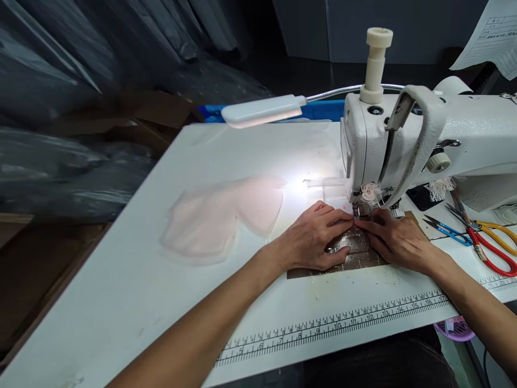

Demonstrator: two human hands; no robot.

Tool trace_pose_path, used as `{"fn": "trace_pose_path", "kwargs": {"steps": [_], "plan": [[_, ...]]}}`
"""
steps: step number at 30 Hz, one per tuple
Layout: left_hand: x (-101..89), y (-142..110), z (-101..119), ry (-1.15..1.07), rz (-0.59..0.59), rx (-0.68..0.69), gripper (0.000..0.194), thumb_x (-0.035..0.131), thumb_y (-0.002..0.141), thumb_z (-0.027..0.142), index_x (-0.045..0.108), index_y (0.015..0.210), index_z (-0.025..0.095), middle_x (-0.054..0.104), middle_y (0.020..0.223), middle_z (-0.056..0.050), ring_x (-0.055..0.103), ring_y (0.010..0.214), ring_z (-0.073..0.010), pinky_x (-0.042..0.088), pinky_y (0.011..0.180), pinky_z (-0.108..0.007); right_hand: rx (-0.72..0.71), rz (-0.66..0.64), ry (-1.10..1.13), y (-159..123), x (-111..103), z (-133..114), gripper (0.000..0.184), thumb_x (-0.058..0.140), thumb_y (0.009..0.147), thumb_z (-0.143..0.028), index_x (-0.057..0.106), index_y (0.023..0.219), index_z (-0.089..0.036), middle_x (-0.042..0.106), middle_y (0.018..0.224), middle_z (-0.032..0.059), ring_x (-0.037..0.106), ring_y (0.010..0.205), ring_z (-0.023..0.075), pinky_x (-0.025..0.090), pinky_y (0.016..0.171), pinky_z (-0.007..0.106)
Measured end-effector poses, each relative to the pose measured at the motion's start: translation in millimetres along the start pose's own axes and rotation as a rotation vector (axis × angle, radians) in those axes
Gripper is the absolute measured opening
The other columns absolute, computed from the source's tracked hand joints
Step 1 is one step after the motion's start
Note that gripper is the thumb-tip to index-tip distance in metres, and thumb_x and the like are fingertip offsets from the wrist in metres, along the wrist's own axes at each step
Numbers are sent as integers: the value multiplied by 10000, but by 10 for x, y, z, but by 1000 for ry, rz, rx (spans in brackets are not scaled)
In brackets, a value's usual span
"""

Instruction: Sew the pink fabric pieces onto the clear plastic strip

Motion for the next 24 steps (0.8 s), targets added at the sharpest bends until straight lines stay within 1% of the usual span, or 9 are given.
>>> {"fn": "trace_pose_path", "kwargs": {"steps": [5, 9, 11, 14, 16, 18, 20, 22, 24], "plan": [[12, 4, -40, 0, -44, -34, 360, 556, 855, 321, 633, 1160, 146, 674, 1178, -119, 640, 907, -241, 481, 815, -424, 14, -22, -6, 21, -16, -24, 397, 361, 1007, -308, 642, 1282, -254, 598, 1007, 120, 520, 669, 153, 424, 584, 268], [15, 10, -65, -2, -59, -58, 388, 553, 850, 325, 628, 1196, 167, 667, 1185, -115, 632, 946, -247, 469, 848, -430, 45, -42, 9, 19, 2, -8, 393, 386, 1004, -305, 632, 1303, -241, 612, 1042, 134, 548, 685, 164, 442, 606, 285], [15, 15, -70, 5, -57, -61, 401, 546, 854, 333, 630, 1200, 149, 670, 1164, -127, 628, 939, -254, 464, 833, -434, 69, -46, 61, 6, 16, 18, 385, 404, 1001, -306, 637, 1300, -240, 621, 1075, 137, 573, 696, 169, 460, 629, 297], [21, 21, -82, 29, -60, -73, 415, 539, 863, 361, 636, 1192, 128, 674, 1131, -133, 621, 916, -258, 459, 818, -439, 118, -44, 214, -8, -5, 83, 372, 421, 989, -294, 655, 1271, -227, 638, 1078, 126, 605, 710, 172, 484, 669, 311], [27, 25, -99, 42, -63, -89, 413, 537, 866, 379, 640, 1189, 144, 675, 1122, -120, 617, 908, -250, 454, 829, -437, 164, -49, 341, -1, -52, 149, 345, 427, 977, -287, 686, 1186, -195, 656, 1002, 108, 613, 722, 178, 489, 684, 311], [29, 29, -117, 43, -60, -97, 409, 538, 866, 390, 646, 1184, 155, 677, 1110, -111, 616, 903, -242, 447, 842, -434, 218, -60, 464, 22, -105, 232, 303, 435, 965, -300, 700, 1040, -173, 661, 887, 81, 603, 715, 179, 482, 674, 300], [32, 32, -132, 38, -60, -99, 406, 535, 867, 394, 651, 1174, 155, 678, 1103, -110, 616, 899, -240, 440, 846, -433, 260, -94, 579, 57, -125, 313, 291, 427, 959, -320, 669, 898, -170, 650, 790, 59, 584, 688, 173, 467, 640, 286], [41, 34, -153, 32, -73, -111, 401, 526, 869, 398, 652, 1172, 167, 677, 1115, -105, 613, 903, -241, 438, 844, -435, 294, -126, 646, 91, -104, 383, 317, 392, 957, -322, 617, 788, -176, 632, 730, 50, 561, 655, 166, 447, 606, 279], [53, 34, -173, 27, -88, -130, 396, 515, 873, 404, 648, 1175, 187, 675, 1135, -96, 608, 911, -242, 439, 842, -438, 331, -101, 662, 112, -82, 444, 335, 365, 951, -319, 554, 708, -185, 599, 678, 40, 529, 624, 159, 423, 585, 276]]}}
Point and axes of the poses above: each hand's wrist, its own y-axis towards the middle knuckle, its own x-axis out of the palm, z = x × y, the point moved 6 cm from there along y, towards the middle knuckle
